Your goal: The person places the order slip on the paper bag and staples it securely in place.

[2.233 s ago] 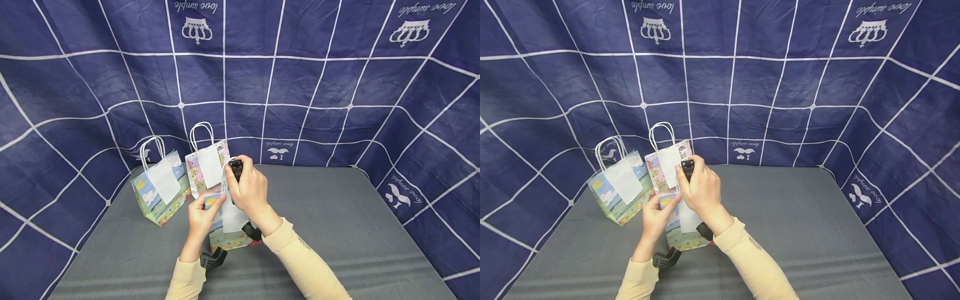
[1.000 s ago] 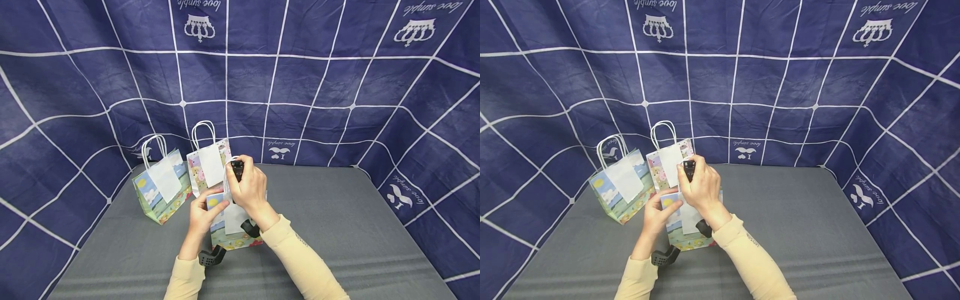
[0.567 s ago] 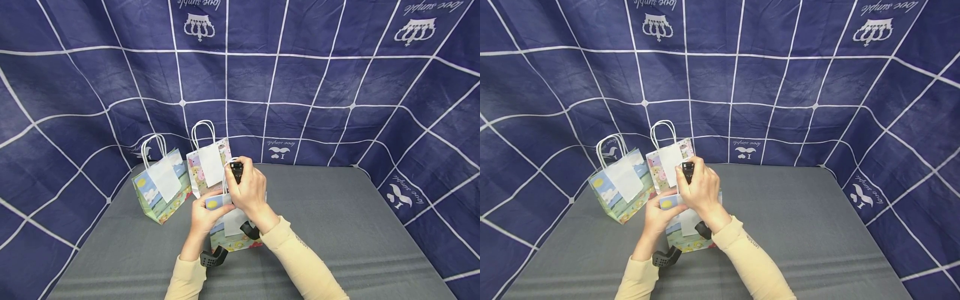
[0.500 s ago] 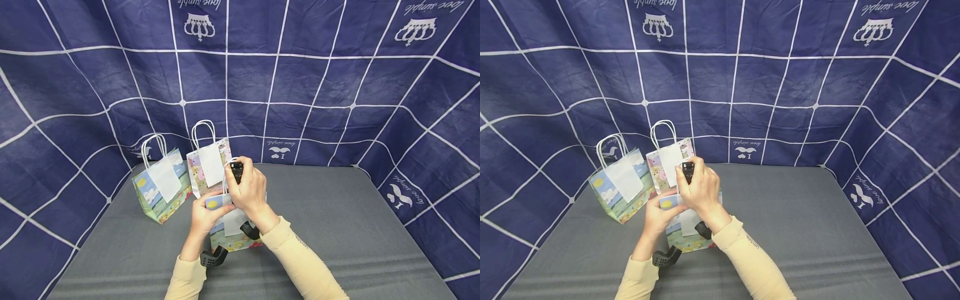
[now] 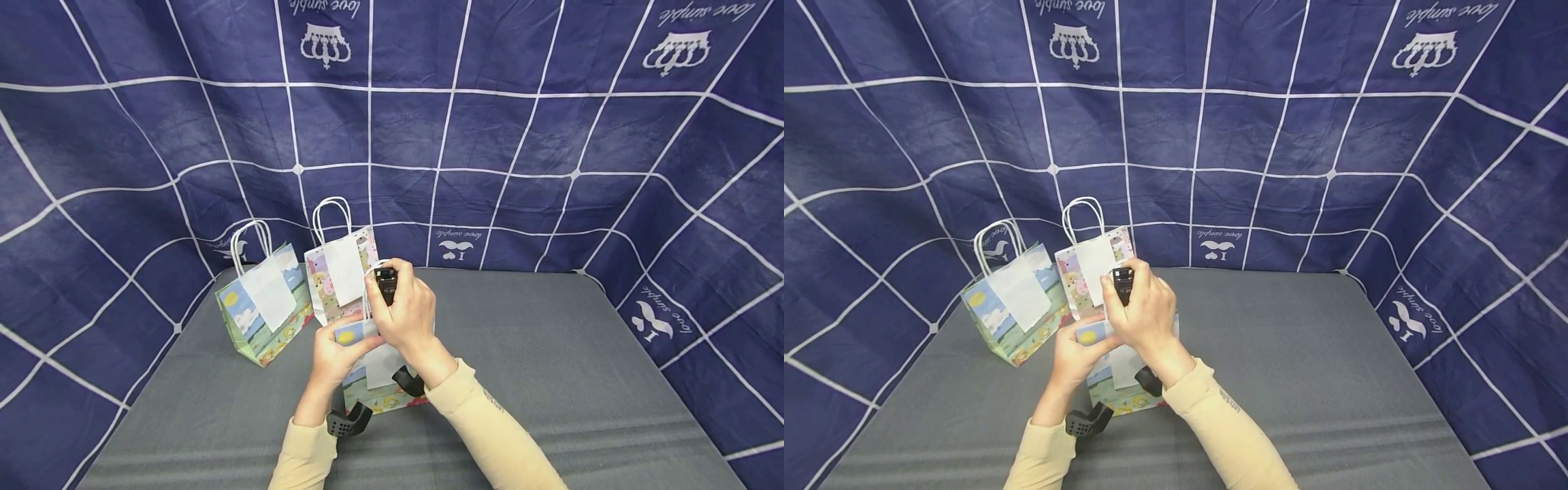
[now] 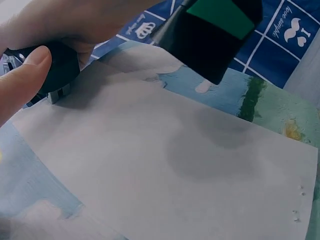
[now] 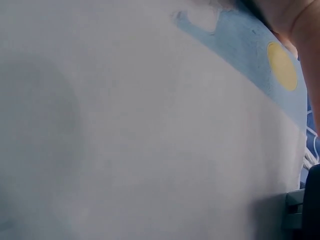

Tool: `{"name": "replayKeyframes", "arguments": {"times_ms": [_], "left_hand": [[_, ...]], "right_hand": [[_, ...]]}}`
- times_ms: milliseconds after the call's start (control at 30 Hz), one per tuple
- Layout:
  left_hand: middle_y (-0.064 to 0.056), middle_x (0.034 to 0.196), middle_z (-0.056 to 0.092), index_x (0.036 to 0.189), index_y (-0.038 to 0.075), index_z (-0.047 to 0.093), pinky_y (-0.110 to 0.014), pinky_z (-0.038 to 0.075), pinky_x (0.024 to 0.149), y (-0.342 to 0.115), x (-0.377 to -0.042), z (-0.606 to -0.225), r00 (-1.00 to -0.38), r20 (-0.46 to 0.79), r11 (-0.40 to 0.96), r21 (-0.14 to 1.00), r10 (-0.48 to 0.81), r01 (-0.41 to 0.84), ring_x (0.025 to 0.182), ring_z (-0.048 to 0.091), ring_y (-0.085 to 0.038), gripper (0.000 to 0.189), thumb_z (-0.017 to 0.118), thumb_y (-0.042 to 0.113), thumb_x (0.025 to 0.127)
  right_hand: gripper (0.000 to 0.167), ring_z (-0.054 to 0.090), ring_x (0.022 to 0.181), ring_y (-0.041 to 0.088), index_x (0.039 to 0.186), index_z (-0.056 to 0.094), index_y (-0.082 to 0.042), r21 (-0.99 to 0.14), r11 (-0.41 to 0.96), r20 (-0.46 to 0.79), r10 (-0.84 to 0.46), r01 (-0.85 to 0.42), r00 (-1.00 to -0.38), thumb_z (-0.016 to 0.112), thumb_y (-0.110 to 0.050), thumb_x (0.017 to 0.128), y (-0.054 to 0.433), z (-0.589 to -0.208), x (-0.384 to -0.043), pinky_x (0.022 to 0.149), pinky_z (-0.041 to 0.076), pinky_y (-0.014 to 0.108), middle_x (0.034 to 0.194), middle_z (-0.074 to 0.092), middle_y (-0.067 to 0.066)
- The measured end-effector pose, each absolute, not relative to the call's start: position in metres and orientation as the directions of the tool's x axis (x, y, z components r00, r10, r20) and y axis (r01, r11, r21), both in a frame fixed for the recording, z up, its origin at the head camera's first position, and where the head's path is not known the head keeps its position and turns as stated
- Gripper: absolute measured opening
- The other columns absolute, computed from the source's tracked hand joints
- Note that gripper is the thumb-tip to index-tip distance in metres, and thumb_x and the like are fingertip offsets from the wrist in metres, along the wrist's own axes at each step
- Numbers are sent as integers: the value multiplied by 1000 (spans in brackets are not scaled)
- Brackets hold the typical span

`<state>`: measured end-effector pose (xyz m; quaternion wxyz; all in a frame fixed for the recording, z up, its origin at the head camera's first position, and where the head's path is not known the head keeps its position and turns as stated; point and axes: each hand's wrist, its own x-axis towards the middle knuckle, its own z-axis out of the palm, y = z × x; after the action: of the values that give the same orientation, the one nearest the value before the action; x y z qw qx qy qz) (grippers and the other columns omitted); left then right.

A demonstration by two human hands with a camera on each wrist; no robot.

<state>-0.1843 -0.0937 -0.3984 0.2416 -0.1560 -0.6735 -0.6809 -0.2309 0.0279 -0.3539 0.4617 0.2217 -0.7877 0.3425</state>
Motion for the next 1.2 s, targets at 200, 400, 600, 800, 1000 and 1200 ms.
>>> {"name": "replayKeyframes", "arguments": {"times_ms": [200, 400, 600, 800, 1000, 1200], "left_hand": [[-27, 79, 65, 93, -15, 66, -19, 49, 60, -94, -184, -399, -836, 535, 49, 845, -124, 533, 69, 61, -5, 34, 77, -18, 60], [-23, 80, 67, 93, -16, 66, -19, 50, 61, -94, -184, -400, -832, 542, 35, 840, -122, 542, 70, 61, -6, 35, 76, -19, 60], [-3, 81, 70, 91, -15, 66, -19, 50, 59, -95, -184, -400, -817, 563, 48, 826, -125, 562, 71, 62, -6, 35, 77, -19, 59], [-20, 79, 68, 92, -15, 66, -20, 50, 57, -95, -185, -401, -818, 564, 35, 825, -110, 564, 67, 62, -6, 35, 77, -18, 60], [-16, 81, 70, 94, -16, 65, -22, 51, 59, -96, -185, -401, -828, 552, 19, 833, -98, 553, 70, 64, -7, 36, 78, -16, 61], [-16, 84, 70, 95, -14, 67, -23, 51, 63, -96, -185, -400, -832, 546, 27, 837, -101, 546, 76, 65, -8, 36, 79, -15, 61]], "right_hand": [[49, 58, 69, 22, 116, 53, -5, -343, 632, 875, -53, -695, -480, 49, -47, 91, 30, -354, -227, 56, 46, 36, 88, 62, 7], [54, 54, 102, 27, 122, 54, -3, -304, 587, 899, -85, -750, -430, 49, -48, 92, 35, -357, -225, 80, 46, 40, 113, 54, 13], [71, 43, 114, 32, 127, 49, -3, -270, 566, 923, -79, -779, -377, 59, -58, 84, 44, -365, -224, 94, 34, 44, 124, 45, 18], [89, 35, 125, 30, 135, 40, -4, -439, 446, 858, -49, -780, -511, 68, -63, 73, 61, -378, -224, 100, 28, 47, 134, 39, 16], [98, 33, 130, 33, 140, 29, 1, -662, 120, 737, -75, -740, -672, 76, -52, 71, 79, -397, -227, 108, 22, 47, 139, 36, 20], [89, 51, 117, 30, 141, 27, 3, -778, -200, 628, -223, -595, -746, 81, -16, 74, 90, -411, -229, 98, 39, 31, 126, 49, 31]]}}
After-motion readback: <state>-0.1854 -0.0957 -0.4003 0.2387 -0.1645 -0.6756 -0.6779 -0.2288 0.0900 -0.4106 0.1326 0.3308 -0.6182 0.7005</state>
